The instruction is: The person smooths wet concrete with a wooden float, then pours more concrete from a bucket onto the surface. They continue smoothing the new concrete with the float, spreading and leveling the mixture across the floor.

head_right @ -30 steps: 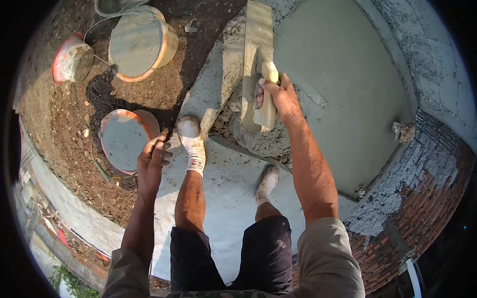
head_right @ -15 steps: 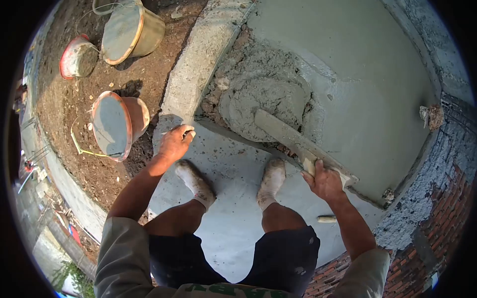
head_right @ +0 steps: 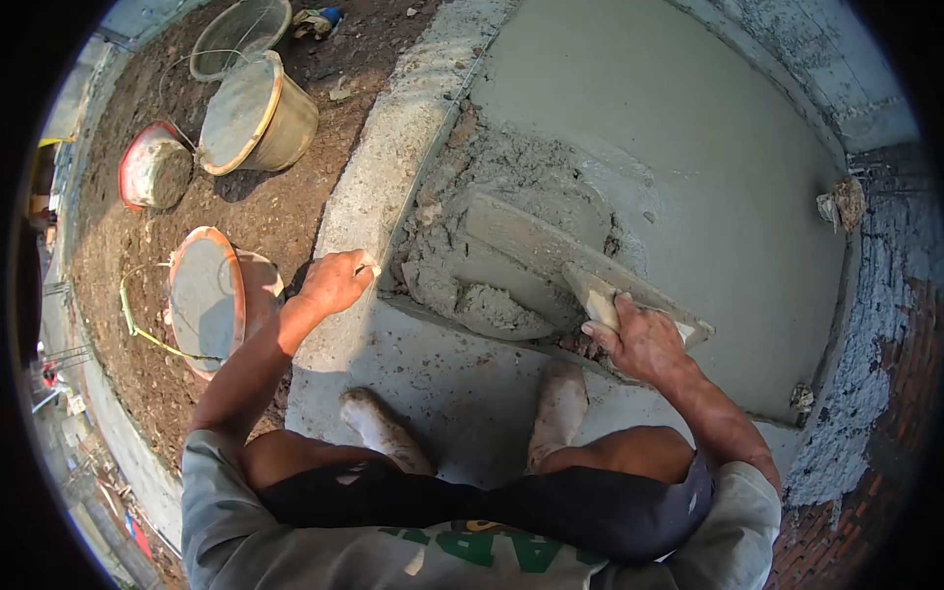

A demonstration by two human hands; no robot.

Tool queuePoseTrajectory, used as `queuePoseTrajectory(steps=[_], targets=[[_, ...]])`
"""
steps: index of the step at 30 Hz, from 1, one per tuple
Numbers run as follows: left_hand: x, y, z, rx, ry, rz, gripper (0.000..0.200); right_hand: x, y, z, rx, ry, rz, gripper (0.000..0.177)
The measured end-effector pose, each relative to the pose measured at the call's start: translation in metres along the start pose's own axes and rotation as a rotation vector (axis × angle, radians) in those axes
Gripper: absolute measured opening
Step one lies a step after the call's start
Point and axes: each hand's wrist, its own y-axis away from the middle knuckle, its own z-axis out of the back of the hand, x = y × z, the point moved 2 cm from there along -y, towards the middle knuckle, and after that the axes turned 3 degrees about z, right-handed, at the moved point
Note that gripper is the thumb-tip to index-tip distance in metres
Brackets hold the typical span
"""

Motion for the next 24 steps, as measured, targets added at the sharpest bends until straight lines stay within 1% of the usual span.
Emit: queuePoseTrajectory(steps=[2, 4, 6, 7, 9, 10, 13, 15, 17, 18, 21, 23, 24], targets=[[-0.005, 0.001, 0.001, -0.015, 0.079, 0.014, 0.037, -0.015, 0.035, 0.010, -0.111, -0.049, -0.089, 0.071], [-0.010, 0.003, -0.008, 0.016, 0.134, 0.010, 0.036, -0.029, 0.059, 0.004, -0.132, -0.064, -0.094, 0.071], [-0.012, 0.001, -0.018, 0.087, 0.089, -0.041, 0.034, -0.038, 0.065, -0.006, -0.171, -0.041, -0.092, 0.069], [-0.014, 0.002, -0.023, 0.123, 0.064, -0.062, 0.034, -0.047, 0.059, -0.022, -0.127, 0.015, -0.080, 0.069], [-0.027, 0.010, -0.020, 0.133, 0.024, -0.057, 0.031, -0.073, 0.048, -0.057, -0.035, 0.127, -0.056, 0.068], [-0.031, 0.011, -0.017, 0.116, 0.030, -0.067, 0.031, -0.082, 0.051, -0.058, 0.051, 0.191, -0.041, 0.067], [-0.044, 0.018, -0.003, 0.042, 0.085, -0.075, 0.029, -0.119, 0.072, -0.058, 0.162, 0.290, -0.056, 0.068], [-0.050, 0.023, 0.001, -0.005, 0.125, -0.077, 0.030, -0.139, 0.083, -0.053, 0.069, 0.273, -0.023, 0.068], [-0.044, 0.028, -0.005, -0.013, 0.109, -0.052, 0.030, -0.137, 0.093, -0.032, -0.010, 0.209, -0.018, 0.065], [-0.038, 0.031, -0.010, -0.012, 0.099, -0.032, 0.030, -0.134, 0.092, -0.023, -0.056, 0.109, -0.088, 0.061], [-0.026, 0.031, -0.022, 0.016, 0.086, 0.000, 0.030, -0.127, 0.058, -0.008, -0.340, -0.167, -0.077, 0.057], [-0.033, 0.032, -0.023, 0.032, 0.120, -0.012, 0.029, -0.111, 0.020, -0.002, -0.294, -0.306, -0.210, 0.057], [-0.039, 0.031, -0.022, 0.031, 0.099, -0.018, 0.028, -0.105, 0.001, -0.012, -0.290, -0.259, -0.185, 0.058]])
